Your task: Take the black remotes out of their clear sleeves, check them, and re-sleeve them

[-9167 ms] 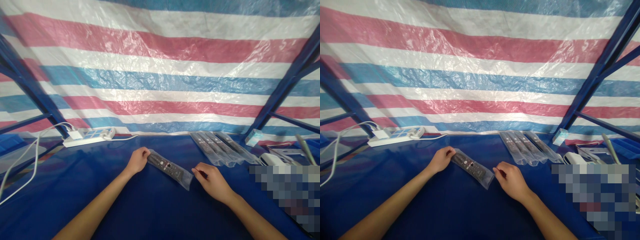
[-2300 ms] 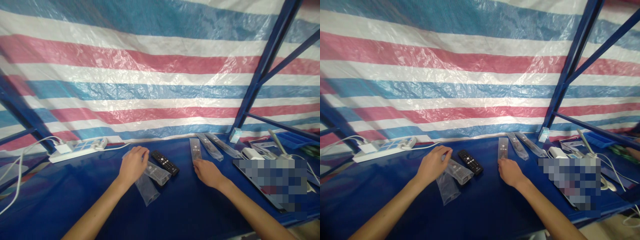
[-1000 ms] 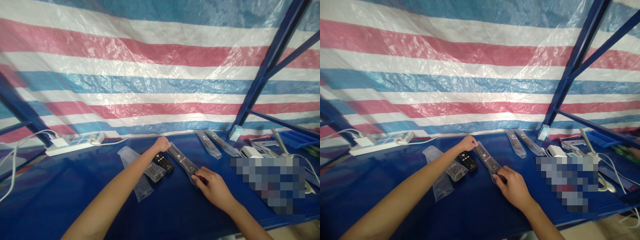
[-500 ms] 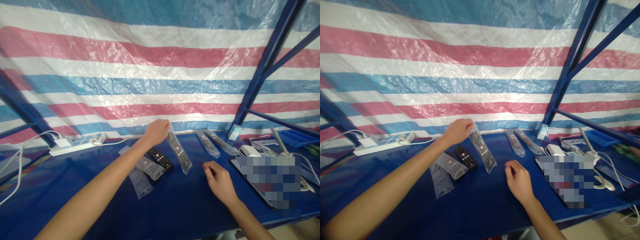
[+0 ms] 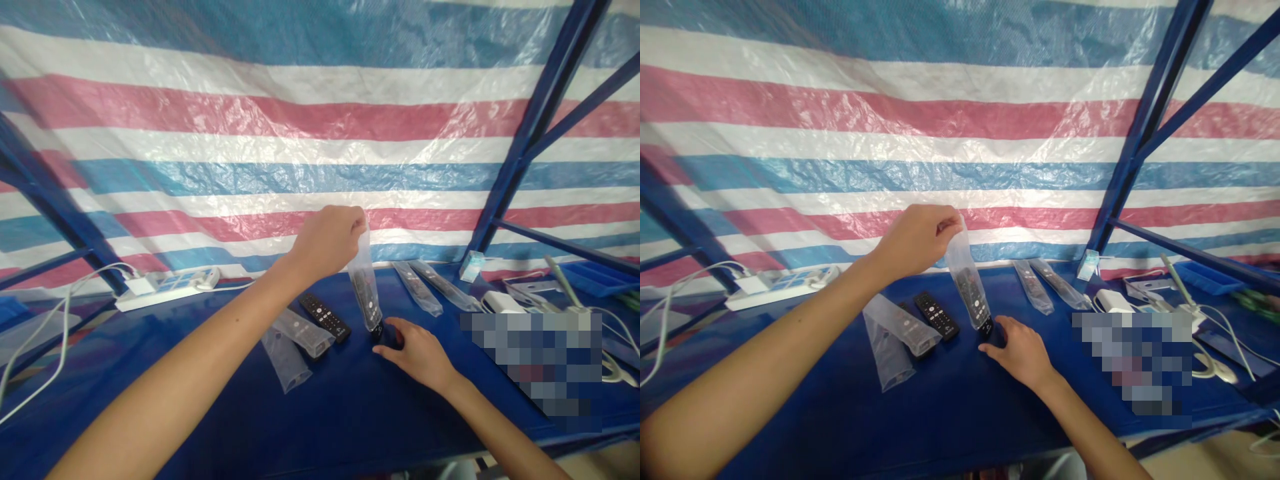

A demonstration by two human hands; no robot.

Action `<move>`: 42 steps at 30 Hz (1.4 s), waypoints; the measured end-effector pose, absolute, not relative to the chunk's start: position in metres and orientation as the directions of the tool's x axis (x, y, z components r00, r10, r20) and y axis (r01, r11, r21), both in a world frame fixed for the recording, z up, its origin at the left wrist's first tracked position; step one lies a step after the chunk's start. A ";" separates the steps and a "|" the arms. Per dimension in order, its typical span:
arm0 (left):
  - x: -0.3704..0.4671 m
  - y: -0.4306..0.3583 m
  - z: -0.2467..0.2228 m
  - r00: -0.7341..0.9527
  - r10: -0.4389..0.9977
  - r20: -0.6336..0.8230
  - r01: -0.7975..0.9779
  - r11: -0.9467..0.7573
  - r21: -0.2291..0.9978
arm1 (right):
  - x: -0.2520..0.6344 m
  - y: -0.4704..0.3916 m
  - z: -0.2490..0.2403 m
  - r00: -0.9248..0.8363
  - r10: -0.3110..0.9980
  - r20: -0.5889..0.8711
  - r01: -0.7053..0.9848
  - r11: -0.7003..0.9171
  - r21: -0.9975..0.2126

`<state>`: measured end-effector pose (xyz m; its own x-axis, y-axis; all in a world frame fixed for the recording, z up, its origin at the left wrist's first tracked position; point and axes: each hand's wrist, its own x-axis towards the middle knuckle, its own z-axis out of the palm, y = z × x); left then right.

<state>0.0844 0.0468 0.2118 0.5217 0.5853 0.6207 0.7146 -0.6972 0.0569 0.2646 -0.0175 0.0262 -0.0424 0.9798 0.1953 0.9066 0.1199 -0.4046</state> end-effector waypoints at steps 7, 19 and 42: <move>0.054 0.039 0.239 0.410 0.523 0.747 0.685 -0.717 0.126 | 0.261 -0.006 0.026 -0.095 0.968 0.232 0.892 0.186 -0.411; -0.063 0.121 0.118 0.060 0.976 0.209 0.483 -0.212 0.849 | 0.253 0.000 0.036 0.028 0.993 0.118 0.946 0.012 -0.323; -0.046 0.085 0.054 0.227 0.671 0.706 0.947 -0.322 0.001 | 0.300 0.045 0.047 0.385 0.917 0.105 0.919 -0.392 0.046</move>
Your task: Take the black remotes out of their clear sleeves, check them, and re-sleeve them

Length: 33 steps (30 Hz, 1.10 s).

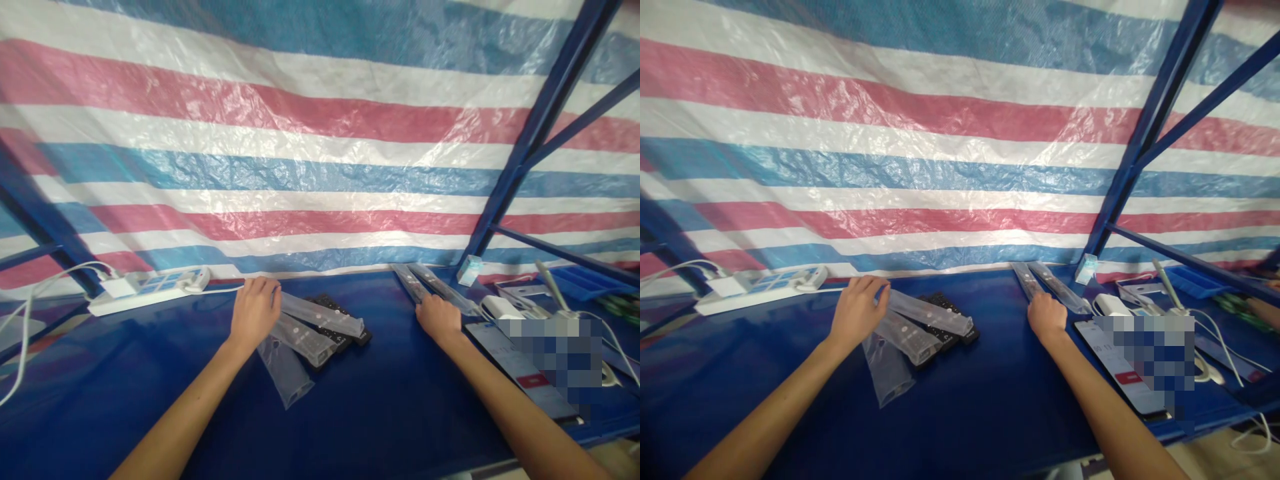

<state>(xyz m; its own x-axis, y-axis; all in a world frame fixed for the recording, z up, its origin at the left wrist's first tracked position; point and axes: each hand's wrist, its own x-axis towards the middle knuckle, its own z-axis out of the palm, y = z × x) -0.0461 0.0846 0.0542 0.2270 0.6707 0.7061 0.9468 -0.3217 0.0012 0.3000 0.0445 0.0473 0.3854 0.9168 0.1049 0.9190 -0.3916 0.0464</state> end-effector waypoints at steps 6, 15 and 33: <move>-0.016 0.071 0.063 0.350 0.708 0.613 0.876 -0.479 0.053 | 0.290 0.033 0.040 0.146 0.988 0.041 0.989 -0.145 -0.026; 0.068 0.091 0.083 0.546 0.801 0.245 0.787 -0.591 0.180 | 0.280 -0.027 0.033 -0.235 0.963 0.129 0.915 0.264 -0.305; 0.132 0.171 0.048 0.555 0.828 -0.079 0.787 -0.492 0.373 | 0.287 -0.041 0.015 -0.213 0.945 0.248 0.774 0.318 -0.547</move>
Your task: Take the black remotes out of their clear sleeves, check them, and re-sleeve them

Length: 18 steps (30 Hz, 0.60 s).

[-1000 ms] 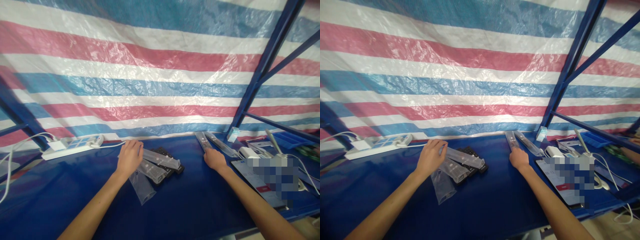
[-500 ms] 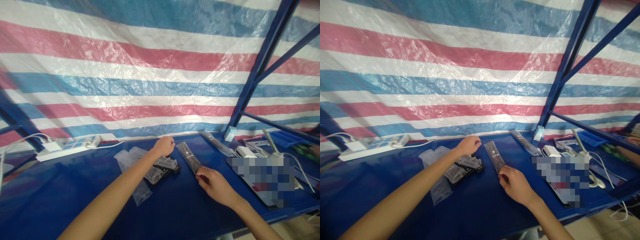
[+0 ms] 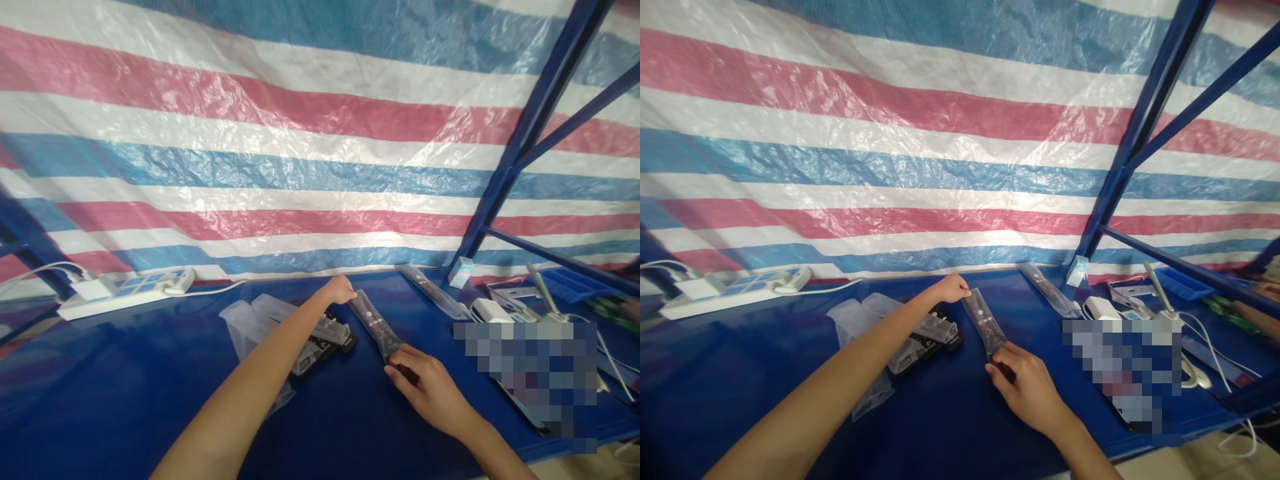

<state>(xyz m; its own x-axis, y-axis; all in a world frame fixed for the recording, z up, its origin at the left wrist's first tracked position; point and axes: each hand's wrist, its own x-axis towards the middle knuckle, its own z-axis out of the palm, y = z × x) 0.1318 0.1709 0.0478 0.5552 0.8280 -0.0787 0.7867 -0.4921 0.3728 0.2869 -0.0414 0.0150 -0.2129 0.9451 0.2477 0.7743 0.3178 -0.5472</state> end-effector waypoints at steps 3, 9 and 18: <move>0.119 0.169 0.046 0.542 0.838 -0.061 0.791 -0.484 0.375 | 0.284 -0.043 0.018 -0.262 0.935 0.237 0.737 0.353 -0.577; 0.108 0.162 0.048 0.517 0.856 -0.002 0.811 -0.488 0.323 | 0.285 -0.045 0.014 -0.199 0.934 0.296 0.724 0.344 -0.598; 0.113 0.160 0.051 0.474 0.880 -0.027 0.842 -0.444 0.306 | 0.290 -0.041 0.011 -0.044 0.902 0.429 0.738 0.319 -0.594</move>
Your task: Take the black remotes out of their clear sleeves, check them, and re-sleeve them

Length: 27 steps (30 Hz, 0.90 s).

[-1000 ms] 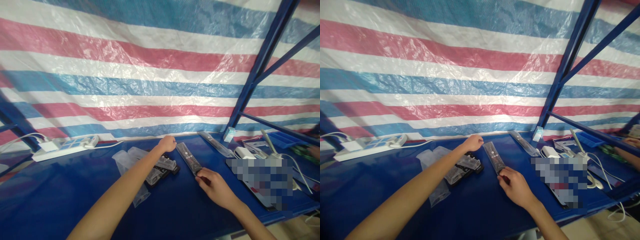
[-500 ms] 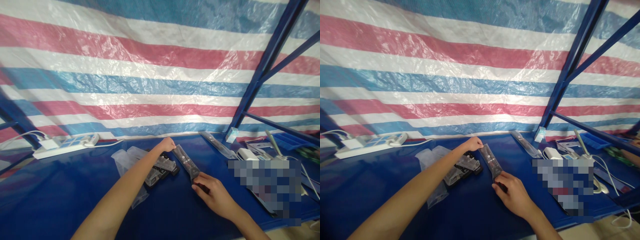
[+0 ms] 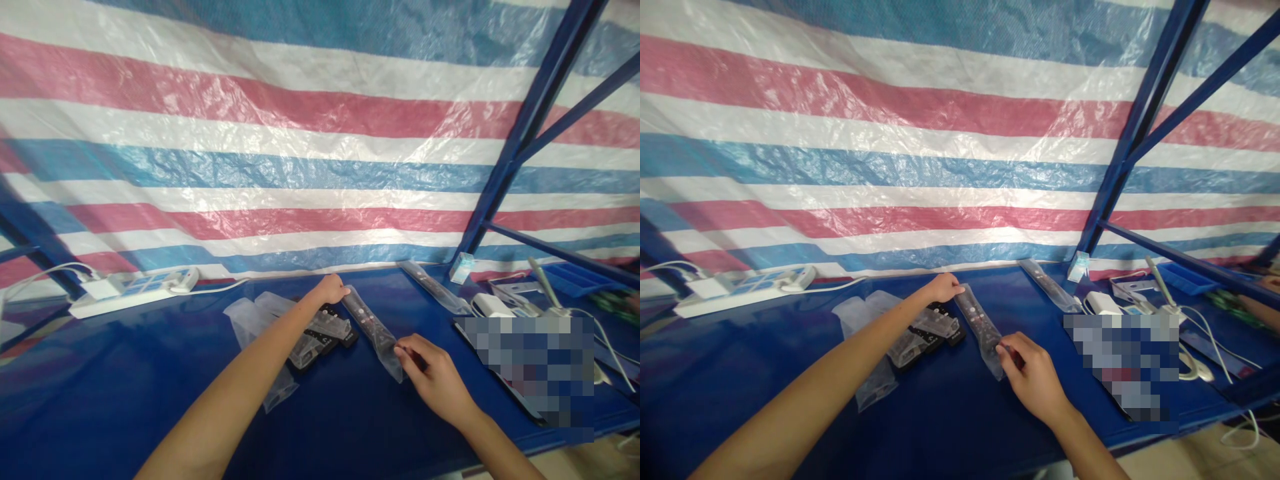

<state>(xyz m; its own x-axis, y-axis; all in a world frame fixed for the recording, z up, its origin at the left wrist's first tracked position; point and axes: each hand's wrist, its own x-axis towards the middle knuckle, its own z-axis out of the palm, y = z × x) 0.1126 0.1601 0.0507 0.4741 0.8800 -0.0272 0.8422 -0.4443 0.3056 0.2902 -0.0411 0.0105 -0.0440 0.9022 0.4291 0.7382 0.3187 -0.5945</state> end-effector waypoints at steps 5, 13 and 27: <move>0.117 0.154 0.050 0.466 0.884 -0.019 0.850 -0.442 0.285 | 0.290 -0.041 0.010 -0.038 0.903 0.428 0.737 0.315 -0.598; 0.121 0.130 0.092 0.454 0.854 0.253 0.855 -0.498 0.147 | 0.296 -0.042 0.010 0.181 0.817 0.547 0.758 0.238 -0.607; 0.120 0.089 0.183 0.483 0.710 0.512 0.764 -0.627 0.150 | 0.295 -0.041 0.006 0.104 0.860 0.500 0.857 0.178 -0.484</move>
<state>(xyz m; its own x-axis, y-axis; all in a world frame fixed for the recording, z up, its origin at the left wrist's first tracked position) 0.1200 0.0891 0.1835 0.4831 0.7103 0.5120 0.7641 -0.6275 0.1496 0.2951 -0.0409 0.0057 0.1040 0.8598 0.4999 0.8569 0.1777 -0.4839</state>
